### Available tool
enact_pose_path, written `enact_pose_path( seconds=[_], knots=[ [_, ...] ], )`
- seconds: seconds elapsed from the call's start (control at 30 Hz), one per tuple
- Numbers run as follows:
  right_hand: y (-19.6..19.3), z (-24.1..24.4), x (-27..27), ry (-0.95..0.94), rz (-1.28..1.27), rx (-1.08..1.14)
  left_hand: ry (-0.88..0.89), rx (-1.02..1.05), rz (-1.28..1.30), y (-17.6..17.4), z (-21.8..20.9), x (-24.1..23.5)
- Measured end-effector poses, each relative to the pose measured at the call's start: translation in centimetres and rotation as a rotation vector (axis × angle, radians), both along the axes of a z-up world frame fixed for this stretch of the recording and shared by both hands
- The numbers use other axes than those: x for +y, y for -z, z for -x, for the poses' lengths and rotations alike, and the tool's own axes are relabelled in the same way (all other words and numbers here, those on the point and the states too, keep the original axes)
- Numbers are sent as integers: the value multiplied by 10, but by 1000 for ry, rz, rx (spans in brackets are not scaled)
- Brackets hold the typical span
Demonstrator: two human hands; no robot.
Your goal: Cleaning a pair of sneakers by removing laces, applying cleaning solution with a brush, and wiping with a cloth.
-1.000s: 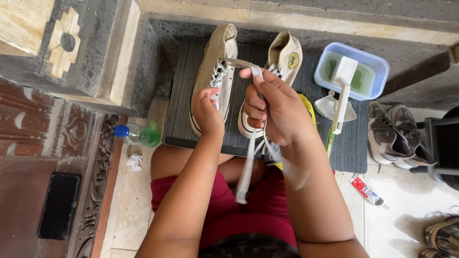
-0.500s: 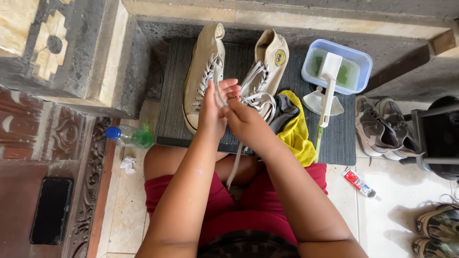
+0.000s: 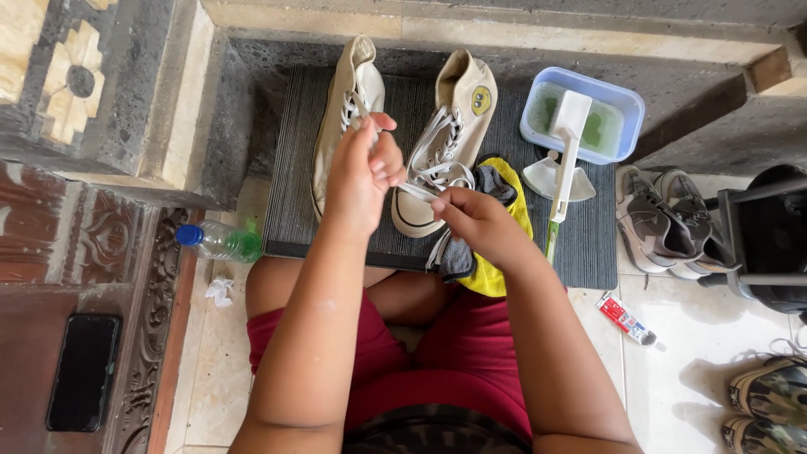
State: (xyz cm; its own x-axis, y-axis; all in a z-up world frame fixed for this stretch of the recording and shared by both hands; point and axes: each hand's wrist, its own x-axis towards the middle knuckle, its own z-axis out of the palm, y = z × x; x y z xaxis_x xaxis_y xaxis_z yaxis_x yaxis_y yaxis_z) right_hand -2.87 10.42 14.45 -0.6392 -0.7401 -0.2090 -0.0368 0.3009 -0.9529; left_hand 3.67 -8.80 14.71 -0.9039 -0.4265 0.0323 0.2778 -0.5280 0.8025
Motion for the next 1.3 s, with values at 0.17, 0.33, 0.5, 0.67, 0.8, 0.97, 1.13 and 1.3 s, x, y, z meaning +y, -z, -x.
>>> enact_pose_path(
  seconds=[0.17, 0.33, 0.5, 0.67, 0.8, 0.97, 1.13, 1.3],
  knots=[
    [-14, 9, 3, 10, 83, 123, -306, -390, 649, 13, -5, -17],
    [2, 8, -15, 100, 215, 52, -569, -625, 1106, 36, -9, -26],
    [25, 16, -42, 341, 371, -547, -333, -860, 1110, 27, -24, -6],
    [50, 41, -90, 343, 402, -872, -175, -875, 1111, 10, -40, -4],
    [65, 48, -130, 331, 368, -879, -186, -780, 1196, 17, -43, -14],
    [78, 60, -149, 353, 280, -792, -193, -766, 1139, 31, -35, -20],
    [67, 58, -154, 284, 208, -740, -180, -759, 1089, 38, -31, -18],
    [24, 49, -153, 201, 261, -781, -35, -729, 955, 47, -32, -15]
  ],
)
